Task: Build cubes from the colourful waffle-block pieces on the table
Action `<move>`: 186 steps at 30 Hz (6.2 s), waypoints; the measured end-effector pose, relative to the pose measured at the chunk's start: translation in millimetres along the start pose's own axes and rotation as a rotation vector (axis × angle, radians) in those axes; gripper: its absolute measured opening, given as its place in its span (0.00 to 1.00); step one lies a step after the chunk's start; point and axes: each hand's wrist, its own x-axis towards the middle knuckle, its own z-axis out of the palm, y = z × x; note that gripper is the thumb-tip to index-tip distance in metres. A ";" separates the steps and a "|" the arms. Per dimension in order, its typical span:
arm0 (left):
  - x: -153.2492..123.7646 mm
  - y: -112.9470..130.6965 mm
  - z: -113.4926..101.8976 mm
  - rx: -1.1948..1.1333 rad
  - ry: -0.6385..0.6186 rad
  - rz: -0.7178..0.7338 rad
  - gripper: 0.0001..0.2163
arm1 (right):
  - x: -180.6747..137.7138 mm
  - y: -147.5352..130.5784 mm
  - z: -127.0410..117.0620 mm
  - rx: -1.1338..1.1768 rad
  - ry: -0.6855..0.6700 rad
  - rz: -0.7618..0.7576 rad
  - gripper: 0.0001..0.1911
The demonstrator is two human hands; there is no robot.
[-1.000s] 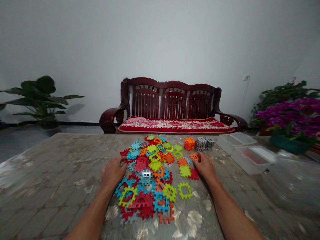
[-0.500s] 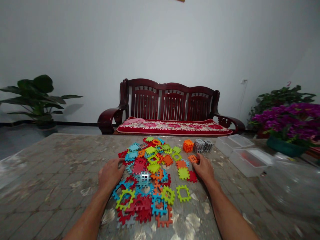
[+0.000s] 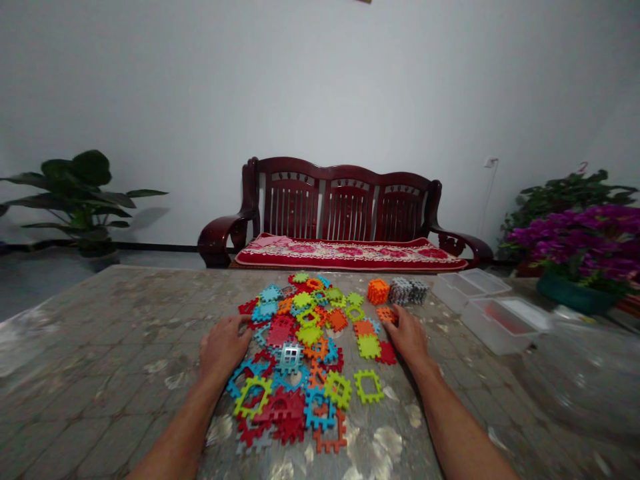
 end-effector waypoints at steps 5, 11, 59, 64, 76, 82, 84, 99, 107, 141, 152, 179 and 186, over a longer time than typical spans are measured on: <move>-0.3 0.5 -0.9 -0.001 -0.013 -0.004 0.19 | -4.2 -9.8 1.7 0.267 0.112 -0.188 0.20; 0.8 -0.3 0.6 -0.003 -0.020 -0.006 0.19 | -21.7 -40.4 15.8 0.500 -0.029 -0.338 0.20; -6.0 5.4 -3.9 -0.058 0.002 -0.023 0.17 | -45.7 -129.4 -15.3 0.413 -0.486 -0.595 0.22; -6.9 6.3 -5.3 -0.056 0.001 -0.018 0.18 | -56.0 -126.1 -13.5 0.370 -0.425 -0.639 0.23; -8.2 8.5 -8.1 -0.056 0.001 -0.020 0.17 | -66.9 -144.2 -43.4 0.313 -0.531 -0.879 0.25; -7.7 7.1 -5.6 -0.044 0.013 -0.021 0.17 | -67.4 -144.2 -43.9 0.335 -0.611 -0.917 0.25; -7.1 6.5 -4.6 -0.039 0.014 -0.022 0.17 | -66.4 -143.0 -41.7 0.338 -0.613 -0.919 0.25; -7.8 8.2 -6.7 -0.050 0.007 -0.029 0.17 | -65.2 -137.5 -32.5 0.222 -0.519 -0.879 0.12; -6.2 5.8 -4.3 -0.073 0.001 -0.026 0.17 | -58.2 -134.9 -30.5 0.299 -0.369 -0.740 0.16; -87.0 61.0 -63.0 -0.053 -0.470 0.745 0.42 | -21.7 -65.4 16.0 0.706 -0.128 -0.046 0.18; -111.7 62.7 -35.5 0.154 -0.349 0.799 0.25 | -20.4 -63.2 18.2 0.674 -0.151 -0.034 0.21; -6.3 50.3 -33.1 -0.336 -0.087 0.412 0.29 | -18.9 -60.8 20.7 0.692 -0.144 -0.025 0.19; -48.2 15.3 -43.3 -0.172 -0.198 0.389 0.39 | -18.9 -61.9 19.0 0.687 -0.144 -0.042 0.18</move>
